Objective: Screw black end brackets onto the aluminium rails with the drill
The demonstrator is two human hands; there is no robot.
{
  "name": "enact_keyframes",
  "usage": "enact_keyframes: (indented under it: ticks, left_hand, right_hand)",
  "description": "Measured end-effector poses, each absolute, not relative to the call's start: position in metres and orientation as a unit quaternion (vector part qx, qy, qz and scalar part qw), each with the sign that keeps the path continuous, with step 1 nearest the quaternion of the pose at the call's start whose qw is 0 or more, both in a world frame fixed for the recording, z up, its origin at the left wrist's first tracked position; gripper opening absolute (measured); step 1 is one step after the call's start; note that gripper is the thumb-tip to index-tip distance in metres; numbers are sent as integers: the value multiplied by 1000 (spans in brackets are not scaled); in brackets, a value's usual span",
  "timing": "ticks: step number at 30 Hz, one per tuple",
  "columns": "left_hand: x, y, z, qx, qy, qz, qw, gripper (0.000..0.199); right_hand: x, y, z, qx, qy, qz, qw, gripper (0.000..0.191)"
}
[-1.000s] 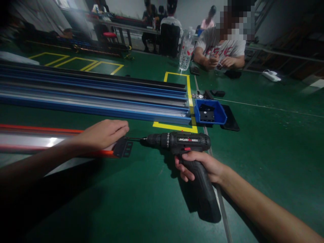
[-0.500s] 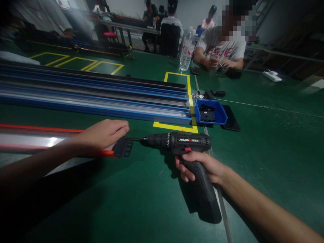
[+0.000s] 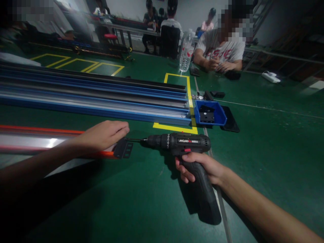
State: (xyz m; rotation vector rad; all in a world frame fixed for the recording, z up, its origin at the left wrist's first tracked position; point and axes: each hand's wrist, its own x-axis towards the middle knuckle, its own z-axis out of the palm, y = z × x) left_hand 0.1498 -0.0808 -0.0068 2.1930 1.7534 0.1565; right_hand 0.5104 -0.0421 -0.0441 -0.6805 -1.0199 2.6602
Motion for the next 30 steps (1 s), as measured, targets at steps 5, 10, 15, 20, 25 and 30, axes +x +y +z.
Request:
enact_keyframes:
  ticks: [5,10,15,20,25,30]
  left_hand:
    - [150,-80,-8,771,613,58,165,39]
    - [149,-81,-7,771,613,55,164,38]
    - [148,-81,-8,772,611,57,163,38]
    - [148,-81,-9,772,612,55,164,38]
    - [149,-81,-7,771,613,53,166,39]
    - [149,-81,-7,771,613,56,162,39]
  right_hand:
    - [511,-42,-43,-242,-344,901,103,25]
    - [511,-42,-43,-248,-344,900,101,25]
    - [511,-42,-44,-231,-351,901,102,25]
    - [511,-42,-43,-234,-355,900,102,24]
    - [510,-42,-43,-221,-351,905,100,25]
    - [510,-42,-44,-215,-356,903,104,25]
